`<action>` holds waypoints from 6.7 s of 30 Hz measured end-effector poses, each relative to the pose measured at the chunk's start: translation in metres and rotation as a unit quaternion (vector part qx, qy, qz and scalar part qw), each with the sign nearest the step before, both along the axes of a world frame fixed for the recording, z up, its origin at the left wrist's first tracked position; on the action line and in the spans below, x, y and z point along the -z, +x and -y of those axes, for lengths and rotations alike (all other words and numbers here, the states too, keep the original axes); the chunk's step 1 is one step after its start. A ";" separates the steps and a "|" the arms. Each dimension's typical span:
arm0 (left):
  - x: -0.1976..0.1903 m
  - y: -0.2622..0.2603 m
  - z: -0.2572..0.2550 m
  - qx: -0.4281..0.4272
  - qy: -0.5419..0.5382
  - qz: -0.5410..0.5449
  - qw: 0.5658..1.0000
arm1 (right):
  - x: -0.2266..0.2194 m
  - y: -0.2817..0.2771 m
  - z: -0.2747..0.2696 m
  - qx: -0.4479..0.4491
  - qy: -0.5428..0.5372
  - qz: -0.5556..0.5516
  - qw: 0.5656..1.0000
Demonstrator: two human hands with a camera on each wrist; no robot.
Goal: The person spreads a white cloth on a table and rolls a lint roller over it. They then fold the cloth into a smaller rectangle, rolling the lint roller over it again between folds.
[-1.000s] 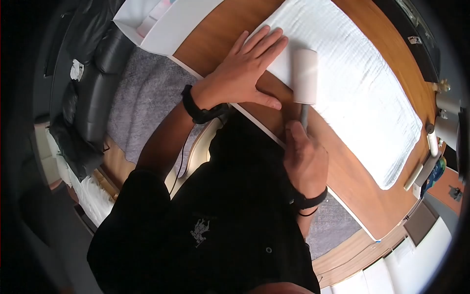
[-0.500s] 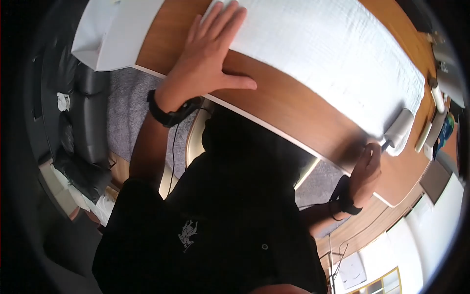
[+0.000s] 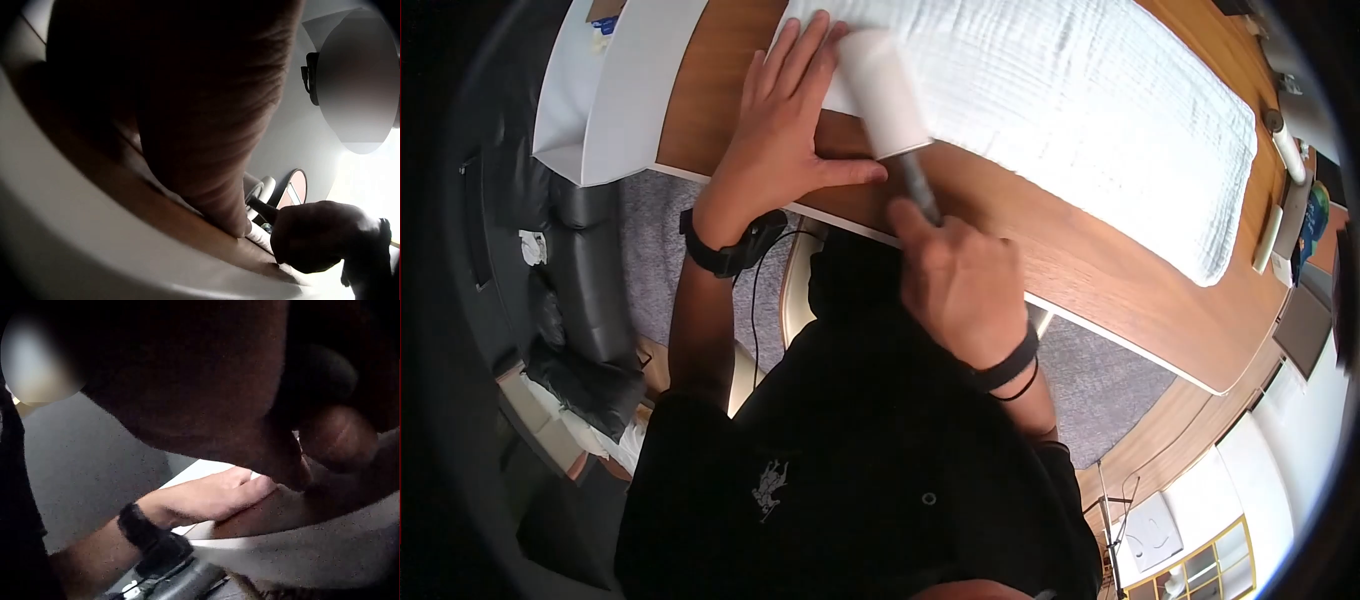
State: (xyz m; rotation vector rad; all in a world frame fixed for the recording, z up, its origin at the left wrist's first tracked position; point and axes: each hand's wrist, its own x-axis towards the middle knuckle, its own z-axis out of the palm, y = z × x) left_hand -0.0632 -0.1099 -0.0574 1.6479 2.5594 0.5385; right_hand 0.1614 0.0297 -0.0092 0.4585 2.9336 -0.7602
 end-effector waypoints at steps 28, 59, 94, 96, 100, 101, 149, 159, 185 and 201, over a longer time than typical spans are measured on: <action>-0.023 0.005 -0.009 -0.014 -0.040 0.053 0.998 | 0.033 -0.006 -0.023 0.016 0.007 -0.052 0.998; -0.021 0.005 -0.002 -0.026 -0.080 0.026 0.996 | -0.001 -0.060 -0.030 -0.034 -0.132 -0.100 0.986; -0.025 0.008 -0.006 -0.011 -0.049 0.023 0.998 | -0.010 -0.110 -0.062 0.003 -0.025 -0.053 0.998; -0.023 0.008 -0.007 -0.012 -0.055 0.023 0.998 | -0.007 -0.093 -0.082 0.070 0.027 -0.061 0.995; -0.025 0.008 -0.008 -0.008 -0.042 0.030 0.999 | -0.005 -0.021 -0.151 0.212 0.098 -0.119 0.965; -0.025 0.008 -0.008 -0.010 -0.043 0.029 0.999 | -0.004 0.002 -0.170 0.243 0.131 -0.086 0.957; -0.034 0.016 -0.015 -0.026 -0.123 -0.034 0.992 | 0.007 0.207 -0.206 0.494 0.279 -0.030 0.823; -0.057 -0.010 -0.017 0.067 -0.068 -0.133 0.986 | -0.008 0.143 -0.192 0.329 0.277 -0.102 0.897; -0.141 -0.145 -0.062 -0.042 0.200 0.247 0.947 | -0.087 0.138 -0.310 0.258 0.038 -0.305 0.916; -0.043 -0.038 -0.055 0.095 -0.118 0.059 0.987 | 0.032 0.207 -0.249 0.450 0.205 -0.094 0.864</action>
